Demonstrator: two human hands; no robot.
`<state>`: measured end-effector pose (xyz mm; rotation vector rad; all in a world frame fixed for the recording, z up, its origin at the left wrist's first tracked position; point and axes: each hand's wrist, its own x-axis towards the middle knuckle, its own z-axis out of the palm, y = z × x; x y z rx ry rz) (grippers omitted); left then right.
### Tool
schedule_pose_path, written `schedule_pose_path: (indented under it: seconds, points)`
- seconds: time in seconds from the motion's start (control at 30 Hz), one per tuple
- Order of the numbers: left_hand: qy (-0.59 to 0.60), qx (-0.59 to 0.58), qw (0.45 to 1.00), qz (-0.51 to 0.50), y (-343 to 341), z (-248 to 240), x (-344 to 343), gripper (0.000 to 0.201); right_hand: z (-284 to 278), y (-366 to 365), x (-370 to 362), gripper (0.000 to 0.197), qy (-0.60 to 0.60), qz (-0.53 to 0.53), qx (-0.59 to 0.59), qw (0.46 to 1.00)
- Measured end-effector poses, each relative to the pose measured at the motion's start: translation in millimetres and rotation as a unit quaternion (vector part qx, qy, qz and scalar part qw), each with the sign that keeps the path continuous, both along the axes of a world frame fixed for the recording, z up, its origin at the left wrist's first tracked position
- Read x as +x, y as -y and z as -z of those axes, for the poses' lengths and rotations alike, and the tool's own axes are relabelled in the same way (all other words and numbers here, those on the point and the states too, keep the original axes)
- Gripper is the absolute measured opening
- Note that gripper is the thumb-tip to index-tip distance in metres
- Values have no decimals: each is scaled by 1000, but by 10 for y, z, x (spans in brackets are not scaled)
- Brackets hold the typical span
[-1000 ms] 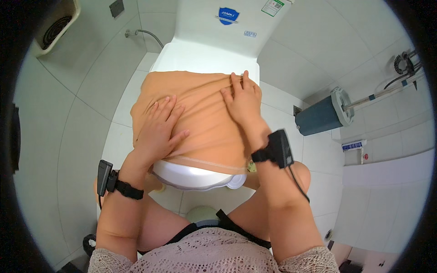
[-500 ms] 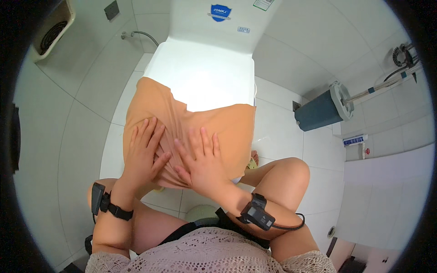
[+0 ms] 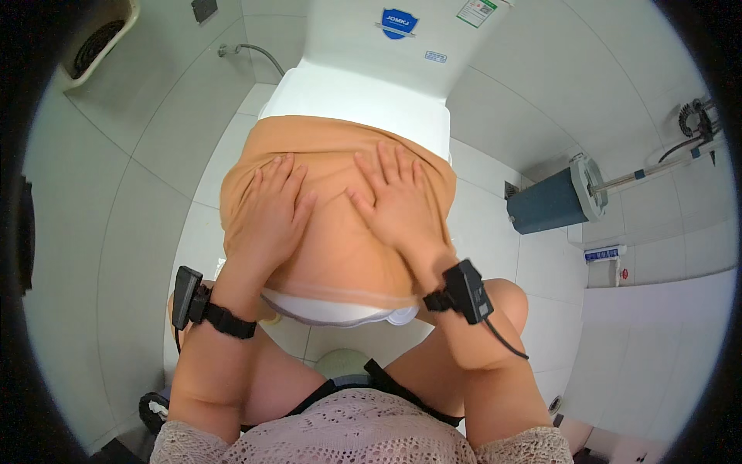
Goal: Cleaning the lid and seat of a white toilet using a brown cloth.
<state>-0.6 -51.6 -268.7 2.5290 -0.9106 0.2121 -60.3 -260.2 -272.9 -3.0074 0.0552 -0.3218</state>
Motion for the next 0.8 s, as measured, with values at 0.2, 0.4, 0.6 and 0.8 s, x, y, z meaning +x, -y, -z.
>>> schedule_pose_path:
  seconds: [0.2, 0.4, 0.6, 0.8]
  points:
    - [-42, -63, 997, 15, 256, 13, 158, 48, -95, 437, 394, 59, -19, 52, -24, 998]
    - [14, -30, 999, 28, 290, -13, 145, 50, -163, 475, 622, 62, -33, 85, -34, 995]
    - [-1, -48, 997, -53, -46, -48, 277, 47, 8, -39, 697, 66, 3, 36, 23, 999]
    - [-3, -67, 990, -122, -330, 186, 177, 46, 84, -749, 474, 63, 26, -78, 16, 997]
